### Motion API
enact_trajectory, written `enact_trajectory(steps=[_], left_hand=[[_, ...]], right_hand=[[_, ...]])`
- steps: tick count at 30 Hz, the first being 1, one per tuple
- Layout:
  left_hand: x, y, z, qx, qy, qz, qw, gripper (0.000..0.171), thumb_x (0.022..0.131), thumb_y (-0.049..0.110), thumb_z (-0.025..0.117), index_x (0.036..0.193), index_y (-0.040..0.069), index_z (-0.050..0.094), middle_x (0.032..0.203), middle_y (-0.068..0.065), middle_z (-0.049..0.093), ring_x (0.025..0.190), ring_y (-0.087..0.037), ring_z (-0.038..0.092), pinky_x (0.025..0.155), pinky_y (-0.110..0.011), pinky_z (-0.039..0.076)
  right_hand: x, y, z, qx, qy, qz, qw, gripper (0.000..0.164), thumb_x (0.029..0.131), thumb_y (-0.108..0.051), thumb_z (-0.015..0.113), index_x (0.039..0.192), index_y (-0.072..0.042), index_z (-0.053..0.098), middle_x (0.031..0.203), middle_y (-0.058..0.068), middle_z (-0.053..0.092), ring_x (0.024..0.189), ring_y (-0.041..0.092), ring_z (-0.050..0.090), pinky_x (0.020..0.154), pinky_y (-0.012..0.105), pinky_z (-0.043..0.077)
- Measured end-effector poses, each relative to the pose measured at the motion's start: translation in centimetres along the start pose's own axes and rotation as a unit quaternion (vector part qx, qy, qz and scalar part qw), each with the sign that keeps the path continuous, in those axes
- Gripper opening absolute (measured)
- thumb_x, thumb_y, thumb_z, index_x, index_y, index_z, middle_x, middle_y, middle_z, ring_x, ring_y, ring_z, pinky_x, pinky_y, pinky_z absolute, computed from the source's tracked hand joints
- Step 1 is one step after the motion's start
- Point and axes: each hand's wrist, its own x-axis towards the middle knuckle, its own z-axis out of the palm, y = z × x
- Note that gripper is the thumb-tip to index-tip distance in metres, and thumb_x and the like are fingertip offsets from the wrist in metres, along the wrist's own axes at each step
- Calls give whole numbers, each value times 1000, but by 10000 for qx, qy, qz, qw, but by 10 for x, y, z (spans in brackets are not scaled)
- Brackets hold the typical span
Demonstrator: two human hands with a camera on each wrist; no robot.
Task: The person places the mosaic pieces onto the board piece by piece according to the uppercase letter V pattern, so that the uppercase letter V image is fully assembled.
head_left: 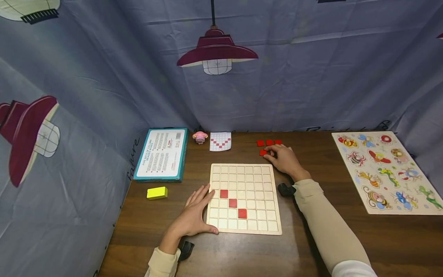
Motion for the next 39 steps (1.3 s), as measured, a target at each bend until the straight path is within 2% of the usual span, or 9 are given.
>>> enact_trajectory(steps=[5, 17, 29, 39], left_hand=[[1, -1, 0, 48, -5, 40, 10000, 129, 61, 55, 94, 162, 12, 27, 174, -5, 9, 161, -31, 6, 128, -58, 8], [4, 0, 0, 7, -8, 64, 10000, 128, 61, 55, 94, 162, 12, 28, 174, -5, 10, 161, -32, 7, 128, -60, 9], [2, 0, 3, 17, 49, 81, 10000, 128, 60, 55, 94, 162, 12, 29, 174, -6, 11, 161, -33, 8, 128, -60, 10], [0, -3, 4, 43, 66, 31, 10000, 129, 60, 55, 94, 162, 13, 28, 174, -5, 10, 161, -32, 7, 128, -59, 9]], right_hand=[[-1, -3, 0, -196, -42, -29, 9998, 30, 98, -29, 69, 119, -6, 69, 84, 3, 56, 80, 22, 49, 76, 36, 26], [-23, -11, -3, 263, 284, -45, 9992, 28, 100, -25, 66, 118, -3, 65, 85, 6, 51, 90, 26, 47, 81, 41, 28], [-64, -38, 0, 367, 806, -273, 9957, 29, 95, -18, 73, 117, 0, 67, 79, 2, 50, 81, 21, 42, 81, 38, 27], [-75, -73, -8, 313, 899, -589, 9937, 28, 90, -14, 79, 112, -2, 68, 76, 0, 48, 77, 16, 40, 77, 35, 28]])
